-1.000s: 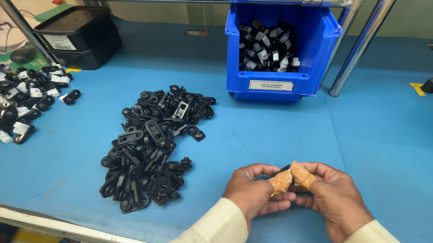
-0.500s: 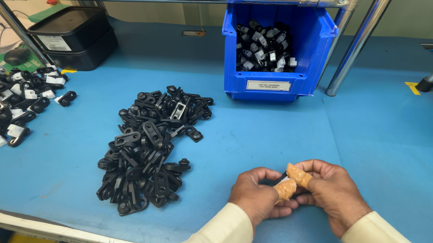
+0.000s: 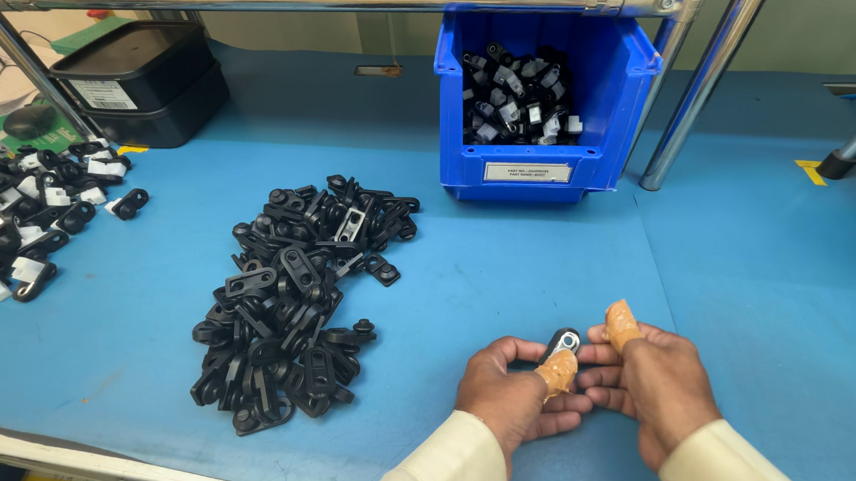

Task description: The person repeatedly picks a black plastic bracket and a white plastic insert, aligns them, and presses them together to form an assembled unit. The assembled units are placed into a blue bin on the table. The process is repeated multiple times with consistent hand motions.

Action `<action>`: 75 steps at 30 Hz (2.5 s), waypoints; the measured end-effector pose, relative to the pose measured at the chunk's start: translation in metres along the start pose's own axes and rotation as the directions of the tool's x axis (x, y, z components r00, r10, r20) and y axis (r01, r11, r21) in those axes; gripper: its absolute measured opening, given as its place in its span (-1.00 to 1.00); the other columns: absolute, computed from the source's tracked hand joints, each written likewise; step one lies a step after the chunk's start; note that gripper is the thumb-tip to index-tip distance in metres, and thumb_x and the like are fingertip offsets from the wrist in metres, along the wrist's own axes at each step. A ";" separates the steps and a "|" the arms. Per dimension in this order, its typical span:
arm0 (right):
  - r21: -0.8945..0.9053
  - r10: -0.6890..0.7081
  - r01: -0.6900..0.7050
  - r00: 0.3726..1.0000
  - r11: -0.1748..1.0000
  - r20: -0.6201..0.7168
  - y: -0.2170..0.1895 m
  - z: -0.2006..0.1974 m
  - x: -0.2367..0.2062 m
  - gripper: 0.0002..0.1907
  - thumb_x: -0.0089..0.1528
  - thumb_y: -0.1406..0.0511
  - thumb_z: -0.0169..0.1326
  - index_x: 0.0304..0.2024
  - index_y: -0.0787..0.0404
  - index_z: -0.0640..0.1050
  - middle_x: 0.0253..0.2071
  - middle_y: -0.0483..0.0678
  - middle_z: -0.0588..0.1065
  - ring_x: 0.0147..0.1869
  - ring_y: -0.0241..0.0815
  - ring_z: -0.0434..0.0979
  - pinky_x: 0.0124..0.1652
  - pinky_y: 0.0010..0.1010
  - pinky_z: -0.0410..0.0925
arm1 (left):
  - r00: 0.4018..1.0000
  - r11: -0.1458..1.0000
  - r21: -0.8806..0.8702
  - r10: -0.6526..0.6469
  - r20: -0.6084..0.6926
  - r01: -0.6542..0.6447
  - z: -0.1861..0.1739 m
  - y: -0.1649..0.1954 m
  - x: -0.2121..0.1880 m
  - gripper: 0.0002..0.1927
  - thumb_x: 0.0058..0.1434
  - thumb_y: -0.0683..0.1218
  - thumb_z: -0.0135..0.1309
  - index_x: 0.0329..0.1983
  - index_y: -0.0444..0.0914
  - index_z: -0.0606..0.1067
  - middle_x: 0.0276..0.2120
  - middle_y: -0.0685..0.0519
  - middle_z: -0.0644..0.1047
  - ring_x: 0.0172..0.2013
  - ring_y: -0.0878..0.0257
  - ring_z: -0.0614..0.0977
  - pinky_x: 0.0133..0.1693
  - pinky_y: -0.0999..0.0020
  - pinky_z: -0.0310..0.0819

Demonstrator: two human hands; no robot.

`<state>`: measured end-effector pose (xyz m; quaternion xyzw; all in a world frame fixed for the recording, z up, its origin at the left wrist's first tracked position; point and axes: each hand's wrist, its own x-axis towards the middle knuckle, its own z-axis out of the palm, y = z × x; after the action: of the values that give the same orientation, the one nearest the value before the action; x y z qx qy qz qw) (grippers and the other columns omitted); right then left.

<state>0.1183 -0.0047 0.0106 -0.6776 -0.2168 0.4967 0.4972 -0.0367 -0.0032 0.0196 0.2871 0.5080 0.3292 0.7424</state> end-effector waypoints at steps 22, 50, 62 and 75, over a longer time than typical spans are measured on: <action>-0.062 -0.008 0.010 0.999 0.998 0.037 0.007 0.008 0.000 -0.66 0.37 0.12 0.06 -0.26 0.29 0.58 -0.37 0.02 0.55 -0.32 -0.20 0.46 -0.28 -0.37 0.35 | 0.985 0.998 -0.045 -0.023 0.173 0.031 -0.004 0.011 -0.004 -0.69 0.26 -0.28 -0.19 0.05 -0.20 0.35 -0.08 -0.07 0.64 -0.17 0.13 0.75 -0.11 0.21 0.69; 0.051 -0.029 0.025 0.998 0.998 0.062 0.001 0.009 -0.021 -0.73 0.37 0.22 0.05 -0.06 0.31 0.58 -0.25 0.00 0.61 -0.26 -0.21 0.58 -0.17 -0.30 0.45 | 0.974 0.978 -0.189 -0.048 0.223 0.091 -0.011 0.010 0.007 -0.75 0.35 -0.13 -0.25 0.07 -0.19 0.32 -0.06 -0.10 0.64 -0.13 0.11 0.74 0.00 0.11 0.65; -0.065 -0.135 0.133 0.990 0.989 -0.028 0.015 0.018 -0.013 -0.75 0.33 0.36 -0.03 -0.04 0.31 0.62 -0.29 0.08 0.63 -0.23 -0.04 0.64 -0.19 -0.25 0.45 | 1.000 0.997 -0.081 -0.008 0.017 0.010 0.011 0.011 0.011 -0.79 0.36 -0.10 -0.05 0.02 -0.22 0.38 -0.17 -0.08 0.64 -0.33 0.15 0.74 -0.19 0.21 0.69; 0.006 -0.044 0.043 0.978 0.999 0.204 -0.007 -0.012 0.007 -0.69 0.31 0.35 0.01 0.08 0.29 0.58 -0.16 0.03 0.61 -0.18 -0.16 0.60 -0.14 -0.29 0.48 | 0.980 0.914 0.353 0.181 0.084 -0.199 0.003 0.017 0.006 -0.55 0.22 -0.21 0.09 0.20 -0.27 0.38 -0.25 -0.10 0.69 -0.39 0.21 0.76 -0.30 0.32 0.69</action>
<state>0.1330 -0.0021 0.0138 -0.6177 -0.2810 0.5527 0.4837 -0.0361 0.0116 0.0304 0.4740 0.5108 0.2940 0.6542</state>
